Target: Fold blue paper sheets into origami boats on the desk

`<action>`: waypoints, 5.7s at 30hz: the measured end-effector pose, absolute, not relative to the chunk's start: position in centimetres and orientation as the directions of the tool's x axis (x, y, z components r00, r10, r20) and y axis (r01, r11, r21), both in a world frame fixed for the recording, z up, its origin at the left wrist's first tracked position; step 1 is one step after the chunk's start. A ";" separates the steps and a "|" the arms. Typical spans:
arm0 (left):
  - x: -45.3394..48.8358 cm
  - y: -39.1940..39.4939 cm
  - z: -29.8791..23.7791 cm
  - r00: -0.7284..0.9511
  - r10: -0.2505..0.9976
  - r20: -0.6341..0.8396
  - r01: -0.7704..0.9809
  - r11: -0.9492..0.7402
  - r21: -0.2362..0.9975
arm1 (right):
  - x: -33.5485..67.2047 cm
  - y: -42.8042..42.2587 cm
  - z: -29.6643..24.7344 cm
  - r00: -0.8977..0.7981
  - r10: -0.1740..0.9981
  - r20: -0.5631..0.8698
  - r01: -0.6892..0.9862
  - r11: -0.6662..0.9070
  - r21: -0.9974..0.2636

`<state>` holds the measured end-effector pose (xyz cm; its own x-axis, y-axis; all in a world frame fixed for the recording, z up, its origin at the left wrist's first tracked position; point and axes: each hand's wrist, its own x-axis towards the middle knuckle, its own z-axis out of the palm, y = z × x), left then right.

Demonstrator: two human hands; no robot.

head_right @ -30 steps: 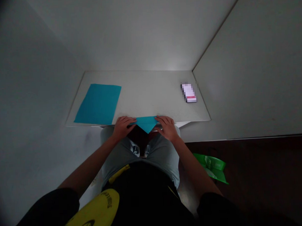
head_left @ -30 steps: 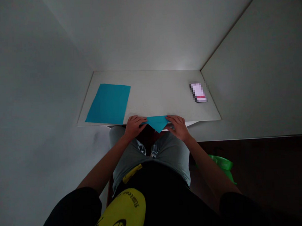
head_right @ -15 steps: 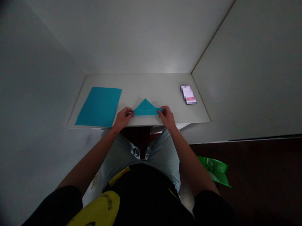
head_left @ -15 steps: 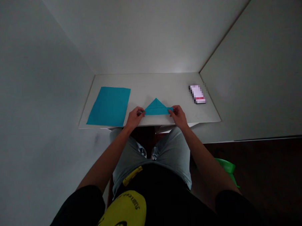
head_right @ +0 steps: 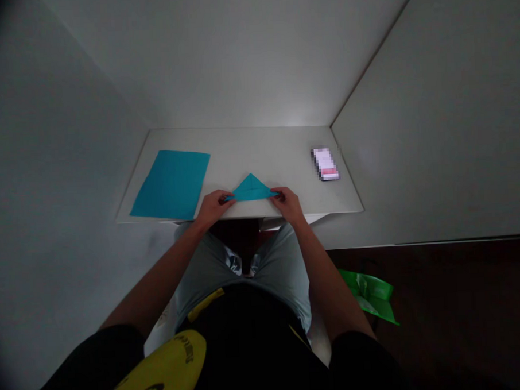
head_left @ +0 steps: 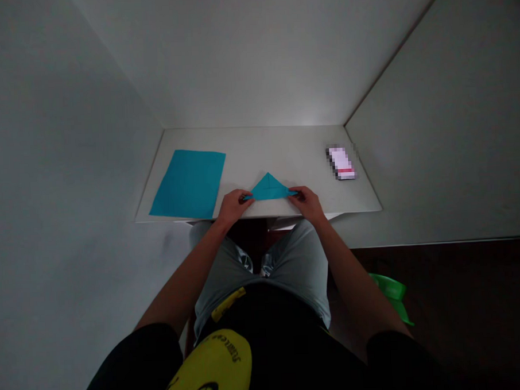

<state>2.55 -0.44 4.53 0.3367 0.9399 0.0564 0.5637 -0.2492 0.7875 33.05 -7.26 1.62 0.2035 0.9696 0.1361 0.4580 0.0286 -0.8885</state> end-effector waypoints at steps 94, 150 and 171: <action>9.3 1.3 4.4 0.247 0.952 0.181 0.414 -0.273 0.869 | 27.1 -3.5 5.2 0.193 0.949 0.248 0.558 0.101 -0.824; 1.2 -2.7 3.7 0.839 0.525 0.145 0.442 -0.812 0.381 | 31.0 -10.0 2.2 -0.422 0.879 0.221 0.750 0.475 -0.460; 4.2 2.2 3.8 0.461 0.888 0.013 0.312 -0.176 0.934 | 30.6 -5.1 2.0 0.101 0.986 0.134 0.341 0.092 -0.935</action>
